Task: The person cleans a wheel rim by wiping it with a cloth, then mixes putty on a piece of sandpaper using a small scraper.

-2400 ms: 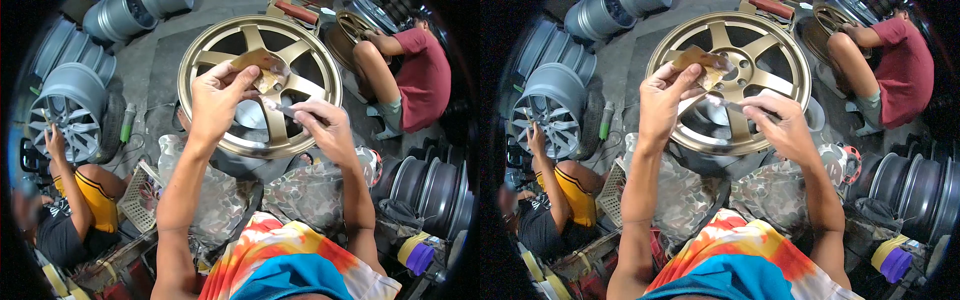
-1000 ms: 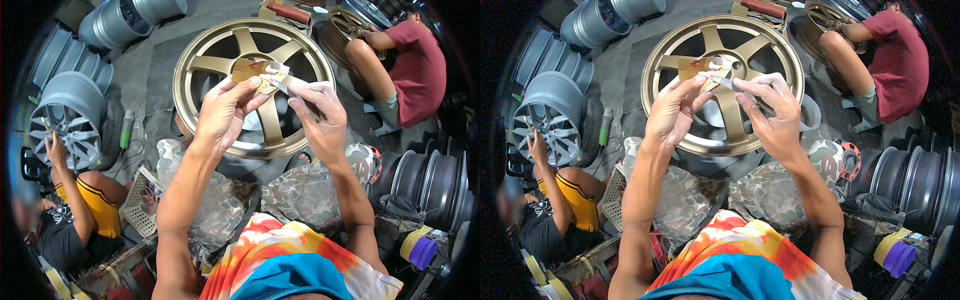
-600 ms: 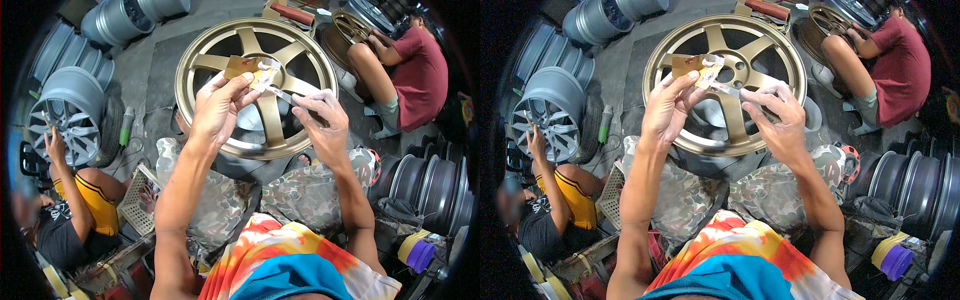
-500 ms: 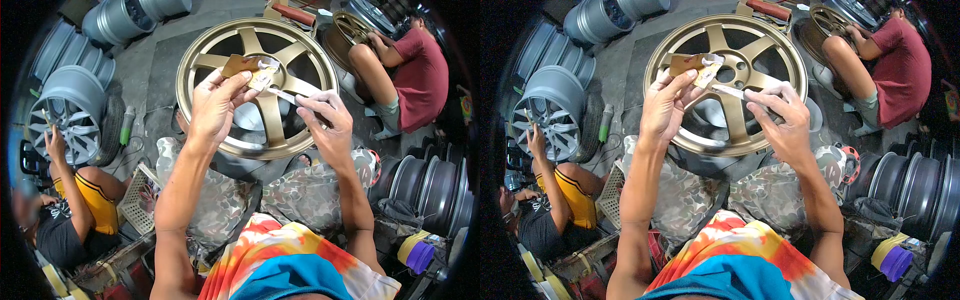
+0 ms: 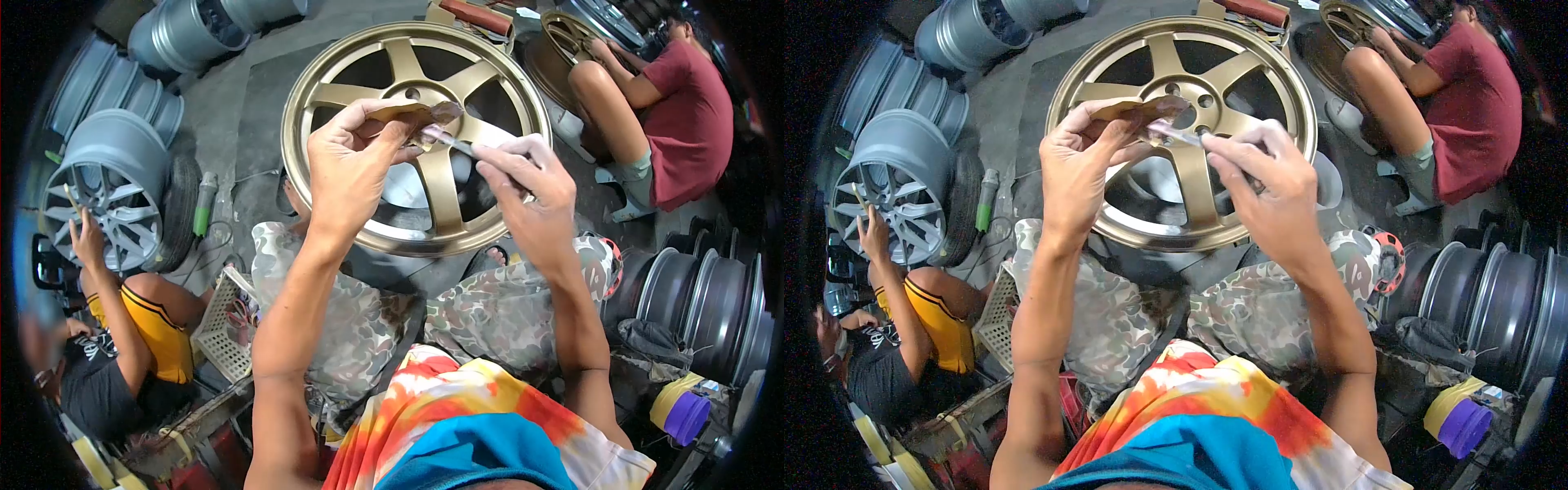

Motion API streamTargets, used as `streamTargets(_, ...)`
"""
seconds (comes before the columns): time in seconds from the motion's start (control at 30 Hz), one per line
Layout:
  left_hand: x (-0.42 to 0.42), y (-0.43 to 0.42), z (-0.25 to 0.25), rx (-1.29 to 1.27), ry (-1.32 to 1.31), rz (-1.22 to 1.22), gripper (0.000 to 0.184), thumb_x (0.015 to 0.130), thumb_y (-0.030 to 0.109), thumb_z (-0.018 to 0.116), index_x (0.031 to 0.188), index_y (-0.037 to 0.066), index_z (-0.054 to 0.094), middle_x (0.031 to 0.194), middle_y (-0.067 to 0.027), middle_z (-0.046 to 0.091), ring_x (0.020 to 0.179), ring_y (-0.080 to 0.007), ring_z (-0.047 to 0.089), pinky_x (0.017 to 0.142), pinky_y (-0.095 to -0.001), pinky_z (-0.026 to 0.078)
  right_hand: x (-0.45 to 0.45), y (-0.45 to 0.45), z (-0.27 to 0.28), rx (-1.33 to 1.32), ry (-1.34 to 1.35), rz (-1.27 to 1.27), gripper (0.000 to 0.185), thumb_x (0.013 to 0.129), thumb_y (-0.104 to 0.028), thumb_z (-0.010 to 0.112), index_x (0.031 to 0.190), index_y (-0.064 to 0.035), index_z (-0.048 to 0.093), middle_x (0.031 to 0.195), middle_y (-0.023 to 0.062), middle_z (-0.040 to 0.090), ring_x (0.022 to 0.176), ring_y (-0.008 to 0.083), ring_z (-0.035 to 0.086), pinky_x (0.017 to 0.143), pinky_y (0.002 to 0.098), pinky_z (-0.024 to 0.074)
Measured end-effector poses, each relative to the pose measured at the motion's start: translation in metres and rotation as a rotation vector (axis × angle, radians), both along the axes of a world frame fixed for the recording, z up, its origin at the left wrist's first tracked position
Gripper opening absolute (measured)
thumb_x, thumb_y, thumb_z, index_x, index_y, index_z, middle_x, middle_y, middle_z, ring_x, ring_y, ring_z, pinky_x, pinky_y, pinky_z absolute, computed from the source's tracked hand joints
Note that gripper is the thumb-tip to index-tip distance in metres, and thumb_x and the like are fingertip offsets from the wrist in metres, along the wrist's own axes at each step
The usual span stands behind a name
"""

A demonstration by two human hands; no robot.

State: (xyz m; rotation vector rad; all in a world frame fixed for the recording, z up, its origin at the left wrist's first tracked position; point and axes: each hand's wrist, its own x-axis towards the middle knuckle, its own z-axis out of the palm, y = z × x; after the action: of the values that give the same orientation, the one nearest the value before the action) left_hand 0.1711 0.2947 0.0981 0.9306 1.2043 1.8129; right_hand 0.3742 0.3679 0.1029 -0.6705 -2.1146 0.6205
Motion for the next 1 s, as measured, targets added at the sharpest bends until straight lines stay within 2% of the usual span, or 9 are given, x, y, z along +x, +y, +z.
streamTargets(0.17,-0.006,-0.002,0.003,-0.03,0.001,-0.04,0.019,0.097,0.005,0.066,0.114,-0.004,0.068,0.104,-0.0114,0.074,0.094,-0.0155,0.072,0.079,-0.0277,0.063,0.005,0.008,-0.001,-0.011,0.019,0.015,0.019,0.087,0.0,0.072,0.105,-0.0022,0.076,0.087,0.0122,0.068,0.077,0.0221,0.066,0.072,0.0307,0.051)
streamTargets(0.33,-0.003,-0.002,0.006,-0.076,-0.095,-0.108,0.022,0.097,0.006,0.067,0.117,-0.003,0.068,0.102,-0.0096,0.073,0.092,-0.0124,0.071,0.079,-0.0266,0.063,0.004,0.009,-0.01,-0.148,0.007,0.053,0.016,0.089,-0.001,0.07,0.104,0.0002,0.075,0.085,0.0138,0.069,0.076,0.0223,0.065,0.072,0.0322,0.05)
streamTargets(0.4,-0.004,-0.002,0.004,-0.076,-0.06,-0.123,0.024,0.097,0.008,0.068,0.117,-0.004,0.067,0.105,-0.0109,0.073,0.093,-0.0145,0.071,0.08,-0.0282,0.063,0.003,0.008,-0.011,-0.17,-0.006,0.066,0.016,0.089,-0.002,0.07,0.104,0.0009,0.074,0.084,0.0138,0.069,0.076,0.0225,0.065,0.072,0.0327,0.0497)
streamTargets(0.47,-0.006,-0.003,0.003,-0.077,-0.024,-0.137,0.026,0.096,0.011,0.069,0.117,-0.005,0.066,0.108,-0.0121,0.072,0.094,-0.0167,0.071,0.08,-0.0299,0.064,0.002,0.008,-0.012,-0.213,-0.008,0.11,0.016,0.09,-0.002,0.07,0.104,0.0013,0.074,0.082,0.0123,0.067,0.074,0.022,0.063,0.069,0.0326,0.0485)
streamTargets(0.7,-0.005,-0.004,0.004,-0.069,-0.018,-0.141,0.023,0.097,0.009,0.069,0.116,-0.004,0.068,0.101,-0.0096,0.073,0.088,-0.0133,0.071,0.077,-0.0263,0.062,0.005,0.006,-0.011,-0.257,-0.046,0.171,0.015,0.09,-0.003,0.07,0.104,0.0019,0.073,0.08,0.0099,0.066,0.071,0.0198,0.061,0.066,0.0322,0.0471)
streamTargets(0.77,-0.007,-0.004,0.004,-0.058,-0.011,-0.11,0.022,0.097,0.009,0.068,0.116,-0.003,0.07,0.098,-0.0084,0.073,0.087,-0.0108,0.07,0.076,-0.0247,0.062,0.008,0.004,-0.007,-0.465,-0.092,0.197,0.016,0.091,-0.003,0.07,0.105,0.0003,0.075,0.083,0.0079,0.069,0.075,0.0183,0.062,0.069,0.0321,0.0483)
streamTargets(0.83,-0.01,-0.002,0.003,-0.088,-0.078,-0.095,0.025,0.096,0.009,0.069,0.117,-0.004,0.067,0.106,-0.0105,0.072,0.094,-0.0157,0.071,0.081,-0.0294,0.063,0.005,0.004,-0.007,-0.375,-0.022,0.178,0.017,0.091,-0.004,0.071,0.106,-0.0009,0.075,0.084,0.0076,0.069,0.077,0.0166,0.062,0.071,0.0309,0.0484)
streamTargets(0.93,-0.006,-0.001,-0.001,-0.114,-0.293,-0.142,0.026,0.095,0.011,0.07,0.118,-0.003,0.066,0.11,-0.0115,0.072,0.097,-0.017,0.072,0.083,-0.0318,0.063,-0.001,0.004,-0.013,-0.273,0.108,0.147,0.02,0.09,-0.003,0.072,0.11,-0.0033,0.076,0.088,0.008,0.067,0.081,0.0135,0.061,0.074,0.0269,0.0479)
streamTargets(1.0,-0.002,0.001,0.001,-0.132,-0.332,-0.169,0.028,0.096,0.011,0.069,0.12,-0.002,0.065,0.114,-0.0122,0.071,0.1,-0.0182,0.072,0.087,-0.0335,0.062,-0.006,0.0,-0.013,-0.216,0.204,0.092,0.024,0.088,-0.001,0.074,0.111,-0.0032,0.075,0.091,0.0071,0.064,0.081,0.0129,0.06,0.072,0.0254,0.0471)
